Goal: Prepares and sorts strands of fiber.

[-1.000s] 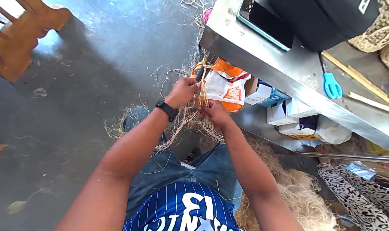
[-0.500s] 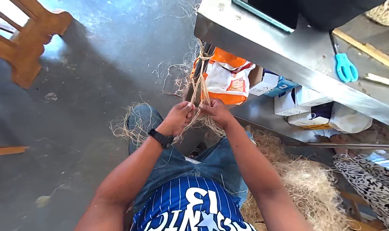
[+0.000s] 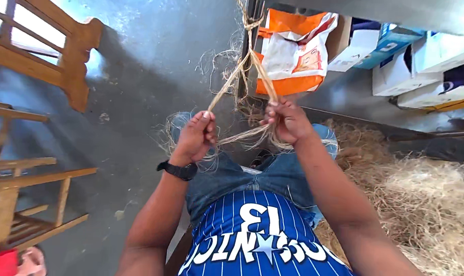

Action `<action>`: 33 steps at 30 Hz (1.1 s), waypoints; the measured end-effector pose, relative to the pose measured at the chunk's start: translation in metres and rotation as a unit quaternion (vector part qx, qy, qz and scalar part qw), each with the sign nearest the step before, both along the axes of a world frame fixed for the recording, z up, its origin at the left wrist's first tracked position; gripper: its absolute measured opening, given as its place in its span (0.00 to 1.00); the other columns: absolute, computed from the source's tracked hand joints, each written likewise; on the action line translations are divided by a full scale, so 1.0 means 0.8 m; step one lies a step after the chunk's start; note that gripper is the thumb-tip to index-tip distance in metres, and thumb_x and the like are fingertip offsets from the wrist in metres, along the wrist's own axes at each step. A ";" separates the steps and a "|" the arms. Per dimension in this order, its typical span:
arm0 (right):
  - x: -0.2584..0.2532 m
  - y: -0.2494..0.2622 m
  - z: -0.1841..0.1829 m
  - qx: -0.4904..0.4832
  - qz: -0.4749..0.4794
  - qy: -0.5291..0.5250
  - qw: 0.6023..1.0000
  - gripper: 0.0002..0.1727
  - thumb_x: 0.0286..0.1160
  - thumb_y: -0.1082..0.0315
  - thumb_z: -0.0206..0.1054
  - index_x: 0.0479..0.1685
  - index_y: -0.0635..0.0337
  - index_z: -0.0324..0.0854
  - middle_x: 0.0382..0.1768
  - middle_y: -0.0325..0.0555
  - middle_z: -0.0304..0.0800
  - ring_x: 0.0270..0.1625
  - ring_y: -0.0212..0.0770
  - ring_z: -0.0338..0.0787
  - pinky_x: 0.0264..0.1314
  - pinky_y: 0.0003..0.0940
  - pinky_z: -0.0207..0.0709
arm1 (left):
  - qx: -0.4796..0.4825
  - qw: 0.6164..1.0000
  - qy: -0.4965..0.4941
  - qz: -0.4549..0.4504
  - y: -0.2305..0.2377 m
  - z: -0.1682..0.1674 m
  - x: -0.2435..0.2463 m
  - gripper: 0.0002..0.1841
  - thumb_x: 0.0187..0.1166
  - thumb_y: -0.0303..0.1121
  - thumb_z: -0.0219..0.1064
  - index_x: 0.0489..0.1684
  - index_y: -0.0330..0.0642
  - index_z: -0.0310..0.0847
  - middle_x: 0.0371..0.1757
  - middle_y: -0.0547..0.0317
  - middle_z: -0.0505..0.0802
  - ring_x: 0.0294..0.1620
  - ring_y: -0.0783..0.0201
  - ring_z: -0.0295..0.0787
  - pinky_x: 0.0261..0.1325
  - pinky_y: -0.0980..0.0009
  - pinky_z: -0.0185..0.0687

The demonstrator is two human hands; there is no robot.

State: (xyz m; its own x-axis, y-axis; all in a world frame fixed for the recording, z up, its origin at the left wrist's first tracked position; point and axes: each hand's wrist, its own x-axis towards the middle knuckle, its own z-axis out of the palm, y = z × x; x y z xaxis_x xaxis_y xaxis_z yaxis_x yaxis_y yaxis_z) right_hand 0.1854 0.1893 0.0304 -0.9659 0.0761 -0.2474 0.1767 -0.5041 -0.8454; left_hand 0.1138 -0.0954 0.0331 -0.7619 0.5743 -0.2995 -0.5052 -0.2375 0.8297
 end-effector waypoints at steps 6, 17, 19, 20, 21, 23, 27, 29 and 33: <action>0.013 0.072 0.008 -0.027 -0.044 -0.011 0.999 0.13 0.93 0.65 0.46 0.43 0.47 0.76 0.24 0.30 0.75 0.23 0.28 0.76 0.36 0.28 0.84 | 0.018 1.000 0.003 0.000 -0.077 0.051 -0.033 0.18 0.96 0.41 0.41 0.42 0.52 0.78 0.23 0.72 0.76 0.18 0.76 0.69 0.22 0.82 0.70; 0.109 0.018 0.011 -0.116 0.107 0.075 0.985 0.11 0.86 0.55 0.63 0.41 0.50 0.83 0.17 0.28 0.76 0.20 0.30 0.81 0.38 0.38 0.90 | 0.024 1.000 -0.007 0.011 -0.089 0.052 0.011 0.16 0.96 0.39 0.44 0.42 0.50 0.77 0.25 0.69 0.78 0.21 0.72 0.74 0.28 0.77 0.77; 0.119 0.053 0.017 -0.066 0.052 0.016 0.996 0.11 0.88 0.56 0.56 0.40 0.45 0.83 0.15 0.25 0.71 0.15 0.24 0.73 0.24 0.24 0.80 | 0.007 0.999 0.003 0.035 -0.108 0.061 -0.002 0.17 0.96 0.40 0.43 0.41 0.52 0.77 0.24 0.71 0.77 0.20 0.74 0.72 0.26 0.80 0.74; 0.121 0.079 0.022 -0.025 0.028 -0.013 0.999 0.13 0.89 0.56 0.52 0.40 0.43 0.82 0.16 0.23 0.71 0.15 0.22 0.70 0.22 0.20 0.76 | -0.002 0.999 0.011 0.043 -0.118 0.068 -0.010 0.17 0.96 0.41 0.42 0.41 0.53 0.77 0.23 0.72 0.77 0.19 0.75 0.71 0.24 0.81 0.72; 0.122 0.107 0.027 0.017 0.009 -0.036 0.999 0.16 0.90 0.55 0.48 0.39 0.41 0.82 0.16 0.21 0.71 0.15 0.20 0.69 0.20 0.17 0.71 | -0.009 0.999 0.020 0.047 -0.129 0.075 -0.019 0.18 0.96 0.41 0.41 0.40 0.54 0.77 0.23 0.73 0.77 0.18 0.77 0.70 0.23 0.82 0.71; 0.128 0.161 0.037 0.081 -0.014 -0.060 0.995 0.21 0.92 0.53 0.42 0.37 0.38 0.81 0.15 0.18 0.68 0.15 0.19 0.66 0.20 0.16 0.67 | -0.020 0.998 0.041 0.041 -0.148 0.090 -0.032 0.19 0.96 0.42 0.40 0.39 0.54 0.77 0.22 0.74 0.76 0.18 0.78 0.69 0.23 0.83 0.70; 0.147 0.180 0.047 0.108 -0.034 -0.032 0.993 0.16 0.87 0.52 0.49 0.33 0.38 0.78 0.14 0.20 0.66 0.14 0.20 0.68 0.20 0.18 0.71 | -0.039 0.998 0.048 0.020 -0.147 0.107 -0.026 0.17 0.95 0.39 0.43 0.39 0.53 0.77 0.21 0.73 0.75 0.17 0.76 0.68 0.22 0.82 0.69; 0.160 0.155 0.040 0.045 -0.019 0.052 0.997 0.08 0.83 0.54 0.61 0.34 0.38 0.79 0.17 0.22 0.72 0.19 0.25 0.77 0.30 0.26 0.82 | -0.024 0.998 0.050 0.027 -0.144 0.101 -0.020 0.17 0.95 0.38 0.43 0.38 0.52 0.77 0.21 0.72 0.76 0.18 0.75 0.70 0.23 0.80 0.71; 0.198 0.146 0.035 -0.016 0.051 0.074 0.996 0.09 0.77 0.53 0.71 0.48 0.43 0.84 0.19 0.24 0.76 0.17 0.23 0.76 0.19 0.20 0.76 | 0.002 0.997 0.046 0.065 -0.163 0.084 -0.020 0.17 0.96 0.39 0.40 0.40 0.54 0.76 0.23 0.72 0.77 0.19 0.75 0.71 0.25 0.80 0.73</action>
State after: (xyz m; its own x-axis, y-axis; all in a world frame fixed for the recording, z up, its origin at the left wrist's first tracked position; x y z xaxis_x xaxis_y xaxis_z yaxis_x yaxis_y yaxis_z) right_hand 0.3438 0.3064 0.0582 -0.9943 -0.0290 -0.1022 0.1025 -0.5165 -0.8501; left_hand 0.0982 -0.2261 0.1000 -0.8540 0.4699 -0.2232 -0.3918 -0.2987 0.8702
